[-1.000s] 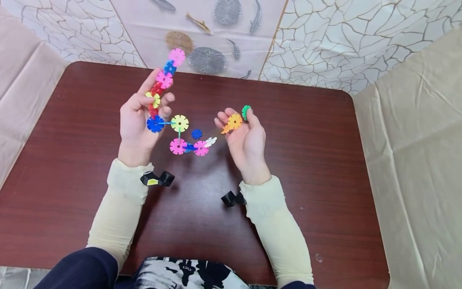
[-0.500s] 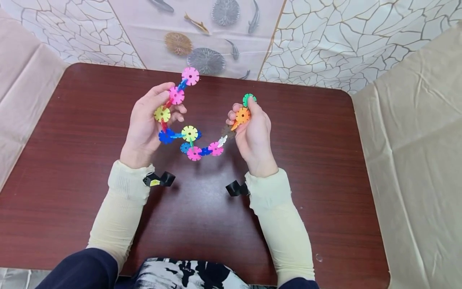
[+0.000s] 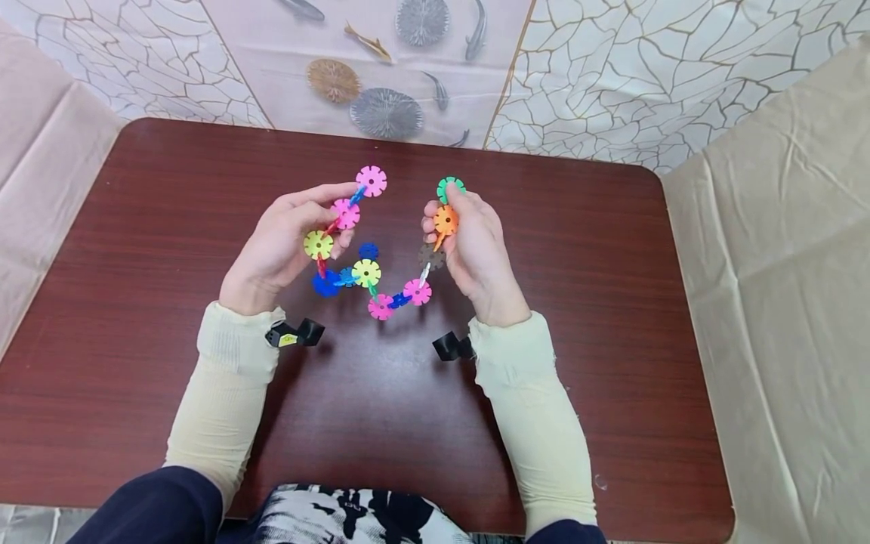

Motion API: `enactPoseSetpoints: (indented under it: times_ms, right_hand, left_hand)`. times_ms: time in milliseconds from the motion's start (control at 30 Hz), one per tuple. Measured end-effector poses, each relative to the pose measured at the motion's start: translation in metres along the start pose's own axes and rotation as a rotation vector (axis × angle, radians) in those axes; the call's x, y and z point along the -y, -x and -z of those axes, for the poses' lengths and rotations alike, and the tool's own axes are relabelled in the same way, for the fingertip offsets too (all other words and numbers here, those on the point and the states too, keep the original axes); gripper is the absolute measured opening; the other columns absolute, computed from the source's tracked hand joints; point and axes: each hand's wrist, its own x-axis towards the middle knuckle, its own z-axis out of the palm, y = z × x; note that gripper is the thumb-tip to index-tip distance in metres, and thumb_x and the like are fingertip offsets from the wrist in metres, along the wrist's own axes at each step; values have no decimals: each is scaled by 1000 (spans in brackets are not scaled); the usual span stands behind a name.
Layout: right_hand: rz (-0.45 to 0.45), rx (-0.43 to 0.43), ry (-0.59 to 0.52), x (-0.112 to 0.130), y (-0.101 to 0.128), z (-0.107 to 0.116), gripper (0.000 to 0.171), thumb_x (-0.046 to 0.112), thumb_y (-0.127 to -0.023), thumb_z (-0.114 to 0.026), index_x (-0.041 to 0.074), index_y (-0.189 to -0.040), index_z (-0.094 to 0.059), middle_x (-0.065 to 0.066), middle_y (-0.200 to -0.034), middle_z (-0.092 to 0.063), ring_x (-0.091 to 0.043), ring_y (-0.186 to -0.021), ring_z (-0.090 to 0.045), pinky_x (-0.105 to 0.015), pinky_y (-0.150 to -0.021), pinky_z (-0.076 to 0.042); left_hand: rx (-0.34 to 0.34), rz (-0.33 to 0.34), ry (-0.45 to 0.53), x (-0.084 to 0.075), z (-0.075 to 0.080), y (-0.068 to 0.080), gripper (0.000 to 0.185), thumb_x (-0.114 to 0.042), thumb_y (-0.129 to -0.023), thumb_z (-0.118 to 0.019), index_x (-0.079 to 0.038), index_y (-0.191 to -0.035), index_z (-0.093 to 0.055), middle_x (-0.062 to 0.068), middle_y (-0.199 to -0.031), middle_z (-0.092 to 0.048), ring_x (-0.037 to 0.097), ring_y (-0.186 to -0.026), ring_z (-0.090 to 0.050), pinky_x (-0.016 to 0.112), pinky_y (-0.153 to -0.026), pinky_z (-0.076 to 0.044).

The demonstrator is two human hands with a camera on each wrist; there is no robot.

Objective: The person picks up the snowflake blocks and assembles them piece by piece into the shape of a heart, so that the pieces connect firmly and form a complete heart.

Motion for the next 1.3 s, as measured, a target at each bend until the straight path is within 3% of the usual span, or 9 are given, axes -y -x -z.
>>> enactPoseSetpoints:
  times_ms: [200,400,567,667,800,933,1100,1300]
  right_hand:
    - [-19,11,74,2,1,0,18,20,-99,-57,5,-103,-49,-10,-82,-56,-17,-63,-56,-22,-59,-54]
    - [-3,37,104,2,2,-1,19,20,-99,-58,4,-104,-50,-10,-83,-56,-18,-68,-56,-21,-61,-54]
    - [-5,39,119,2,2,-1,19,21,-99,-57,4,-104,-50,-10,-84,-56,-17,-68,-56,-21,-61,-54]
    - [-12,43,138,1,1,-1,17,20,-99,-57,5,-104,-50,-10,-83,-56,-17,-66,-56,-21,-60,-52]
    - [-1,64,180,-3,1,-1,15,18,-99,-56,4,-103,-50,-10,-84,-55,-17,-63,-54,-21,-57,-49]
    - [34,78,200,-6,2,-2,14,17,-99,-56,4,-102,-52,-10,-85,-53,-17,-64,-54,-21,-56,-47]
    - [89,65,185,-8,3,-4,16,18,-97,-60,3,-100,-54,-11,-87,-53,-17,-65,-55,-21,-60,-50]
    - [155,58,171,-15,1,-3,16,18,-96,-62,3,-99,-56,-10,-85,-54,-18,-67,-58,-22,-57,-51]
  left_hand:
    - [20,30,16,2,-3,-2,29,-16,-97,-60,-4,-123,-63,10,-73,-58,18,-56,-53,23,-49,-47]
    - [44,-1,47,5,-1,-3,21,-6,-96,-60,-2,-115,-64,14,-83,-65,19,-59,-58,25,-53,-52]
    - [108,12,25,4,2,-3,31,-5,-99,-53,-4,-130,-55,20,-107,-67,20,-65,-62,26,-56,-54]
    - [131,36,-24,3,2,-2,39,-7,-100,-50,-10,-139,-51,23,-110,-64,22,-66,-61,26,-55,-53]
    - [133,84,-29,3,0,-3,39,-4,-99,-45,-10,-137,-52,24,-104,-59,23,-65,-58,26,-53,-52]
    - [146,116,24,3,-1,-3,29,-11,-99,-46,-5,-127,-54,16,-94,-59,20,-62,-55,24,-49,-49]
    - [124,105,28,4,-1,-4,27,-26,-100,-55,-5,-116,-58,12,-86,-60,18,-56,-53,23,-45,-47]
    - [138,74,20,7,-1,-4,22,-19,-98,-58,-5,-115,-60,15,-88,-64,20,-58,-59,25,-44,-49]
